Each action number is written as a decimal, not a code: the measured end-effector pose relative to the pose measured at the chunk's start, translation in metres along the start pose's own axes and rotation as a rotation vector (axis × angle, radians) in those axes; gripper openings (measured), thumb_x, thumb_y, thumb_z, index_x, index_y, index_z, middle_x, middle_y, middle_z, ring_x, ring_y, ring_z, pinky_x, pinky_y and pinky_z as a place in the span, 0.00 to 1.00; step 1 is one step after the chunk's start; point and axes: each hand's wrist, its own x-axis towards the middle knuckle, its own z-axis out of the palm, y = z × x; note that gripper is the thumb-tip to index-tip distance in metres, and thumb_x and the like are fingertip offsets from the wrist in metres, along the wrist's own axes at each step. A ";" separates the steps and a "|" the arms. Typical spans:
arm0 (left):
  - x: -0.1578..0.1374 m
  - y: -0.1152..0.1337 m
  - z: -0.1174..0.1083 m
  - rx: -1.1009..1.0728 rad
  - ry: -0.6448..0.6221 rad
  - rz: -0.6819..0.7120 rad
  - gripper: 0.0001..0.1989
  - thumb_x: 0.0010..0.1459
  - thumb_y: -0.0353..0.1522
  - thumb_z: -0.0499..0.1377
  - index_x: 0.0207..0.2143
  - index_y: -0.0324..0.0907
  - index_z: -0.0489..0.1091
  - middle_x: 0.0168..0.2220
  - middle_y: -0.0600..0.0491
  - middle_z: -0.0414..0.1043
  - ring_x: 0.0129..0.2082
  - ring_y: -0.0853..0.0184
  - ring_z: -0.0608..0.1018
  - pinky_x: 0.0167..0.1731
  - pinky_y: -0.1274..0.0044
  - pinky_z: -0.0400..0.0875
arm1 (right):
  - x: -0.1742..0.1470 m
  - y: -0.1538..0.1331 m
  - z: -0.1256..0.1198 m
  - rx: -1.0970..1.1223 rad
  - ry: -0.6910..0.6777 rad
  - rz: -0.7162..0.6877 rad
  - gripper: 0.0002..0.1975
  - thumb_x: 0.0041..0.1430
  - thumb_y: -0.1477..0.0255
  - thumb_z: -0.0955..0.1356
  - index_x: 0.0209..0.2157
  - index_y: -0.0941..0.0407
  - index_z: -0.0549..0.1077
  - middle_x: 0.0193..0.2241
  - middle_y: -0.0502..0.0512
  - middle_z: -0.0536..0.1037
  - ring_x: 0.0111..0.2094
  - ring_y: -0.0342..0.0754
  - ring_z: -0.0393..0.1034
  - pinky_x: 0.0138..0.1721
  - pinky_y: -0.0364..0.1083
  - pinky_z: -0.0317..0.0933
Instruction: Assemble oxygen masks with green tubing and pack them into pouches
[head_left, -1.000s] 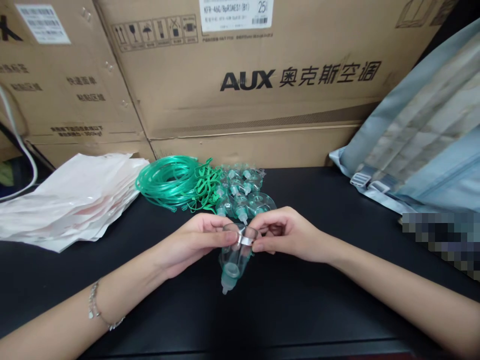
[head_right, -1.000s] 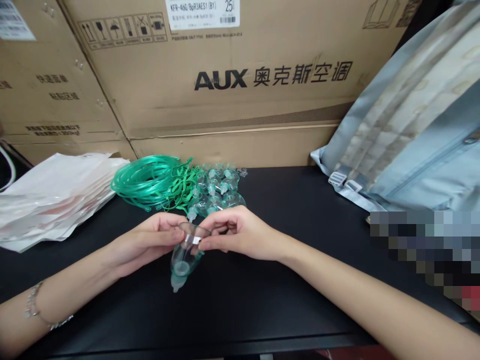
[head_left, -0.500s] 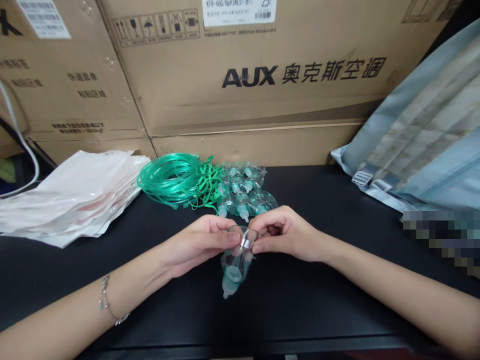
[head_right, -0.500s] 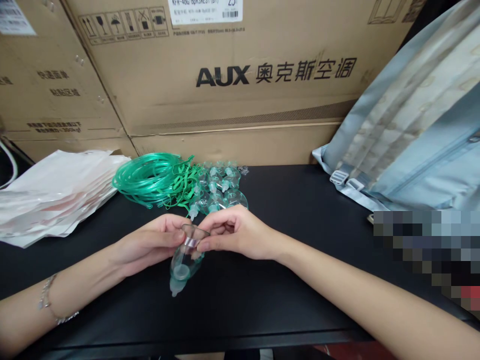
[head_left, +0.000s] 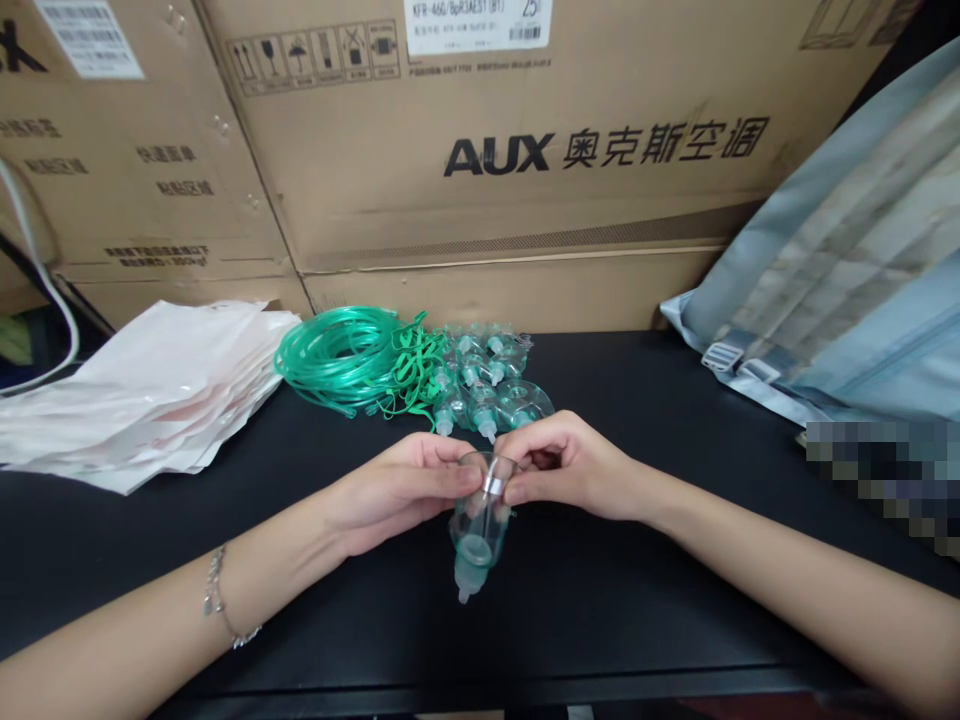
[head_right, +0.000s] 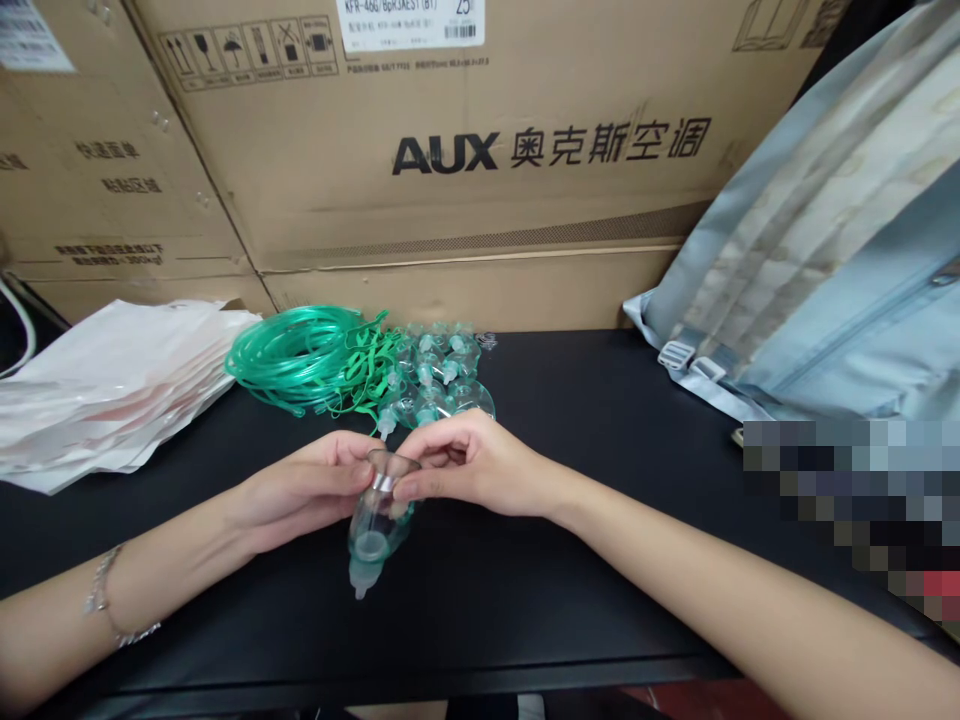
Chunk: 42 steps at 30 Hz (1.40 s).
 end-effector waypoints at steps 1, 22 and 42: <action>0.001 -0.001 0.000 -0.013 -0.002 -0.006 0.14 0.39 0.38 0.67 0.23 0.35 0.72 0.22 0.53 0.70 0.24 0.72 0.70 0.28 0.81 0.61 | 0.000 0.000 0.000 0.005 -0.003 0.005 0.03 0.47 0.75 0.70 0.26 0.60 0.73 0.23 0.49 0.75 0.25 0.37 0.68 0.27 0.37 0.61; -0.004 -0.010 0.015 0.533 0.456 0.070 0.23 0.41 0.37 0.65 0.40 0.36 0.66 0.28 0.51 0.74 0.24 0.67 0.76 0.18 0.80 0.69 | -0.002 -0.012 -0.017 -0.081 0.175 0.357 0.15 0.47 0.69 0.70 0.36 0.62 0.71 0.16 0.45 0.70 0.10 0.32 0.55 0.07 0.32 0.46; 0.004 -0.014 -0.002 0.818 0.449 0.086 0.25 0.50 0.45 0.55 0.44 0.35 0.68 0.19 0.53 0.71 0.14 0.71 0.68 0.09 0.82 0.61 | -0.006 -0.013 -0.029 -0.605 0.120 0.279 0.17 0.52 0.62 0.66 0.39 0.58 0.64 0.21 0.46 0.69 0.16 0.37 0.61 0.17 0.37 0.57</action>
